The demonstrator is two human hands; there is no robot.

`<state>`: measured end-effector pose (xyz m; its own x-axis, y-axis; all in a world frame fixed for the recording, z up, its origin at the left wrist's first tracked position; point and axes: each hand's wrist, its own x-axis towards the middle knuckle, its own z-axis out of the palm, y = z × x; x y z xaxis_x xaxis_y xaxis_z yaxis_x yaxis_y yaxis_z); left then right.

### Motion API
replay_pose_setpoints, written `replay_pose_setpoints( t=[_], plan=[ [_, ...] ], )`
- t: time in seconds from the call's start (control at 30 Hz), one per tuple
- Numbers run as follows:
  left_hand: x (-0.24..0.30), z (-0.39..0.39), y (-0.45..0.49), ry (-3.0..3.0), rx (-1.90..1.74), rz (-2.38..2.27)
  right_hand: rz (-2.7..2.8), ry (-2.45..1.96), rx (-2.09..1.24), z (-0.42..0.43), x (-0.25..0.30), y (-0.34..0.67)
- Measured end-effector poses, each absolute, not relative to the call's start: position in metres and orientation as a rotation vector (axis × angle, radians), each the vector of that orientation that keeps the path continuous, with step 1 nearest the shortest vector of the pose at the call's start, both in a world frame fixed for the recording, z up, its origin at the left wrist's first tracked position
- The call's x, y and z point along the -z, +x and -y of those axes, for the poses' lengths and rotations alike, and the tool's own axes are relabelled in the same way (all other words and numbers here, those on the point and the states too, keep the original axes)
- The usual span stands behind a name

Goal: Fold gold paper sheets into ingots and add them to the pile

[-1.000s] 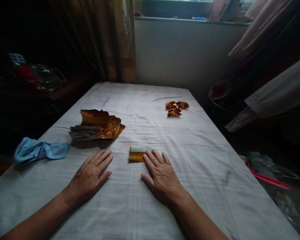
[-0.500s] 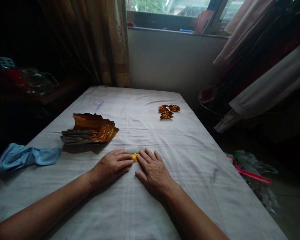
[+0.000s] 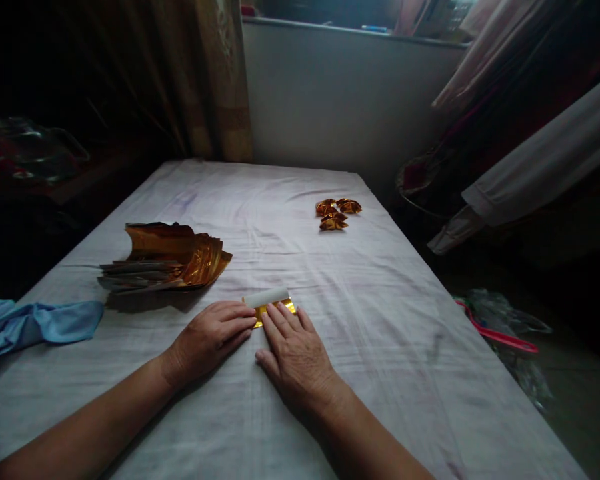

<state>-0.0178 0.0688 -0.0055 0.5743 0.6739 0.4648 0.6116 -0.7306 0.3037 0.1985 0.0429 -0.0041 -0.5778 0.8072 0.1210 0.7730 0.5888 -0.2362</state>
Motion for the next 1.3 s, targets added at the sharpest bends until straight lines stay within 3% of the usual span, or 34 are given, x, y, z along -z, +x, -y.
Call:
replay_pose_setpoints(
  t=[0.4, 0.67, 0.9, 1.3],
  plan=[
    [-0.003, -0.065, -0.019, 2.845, -0.690, -1.190, 2.547, -1.674, -0.130, -0.046, 0.012, 0.216],
    [0.004, -0.072, -0.026, 2.605, -0.798, -1.150, 2.482, -1.676, -0.077, -0.049, 0.012, 0.216],
    [0.002, -0.071, -0.025, 2.482, -0.793, -1.255, 2.647, -1.290, -0.230, -0.042, -0.004, 0.204],
    [-0.001, -0.070, -0.025, 2.624, -0.749, -1.249, 2.503, -1.613, -0.112, -0.045, 0.002, 0.212]
  ],
)
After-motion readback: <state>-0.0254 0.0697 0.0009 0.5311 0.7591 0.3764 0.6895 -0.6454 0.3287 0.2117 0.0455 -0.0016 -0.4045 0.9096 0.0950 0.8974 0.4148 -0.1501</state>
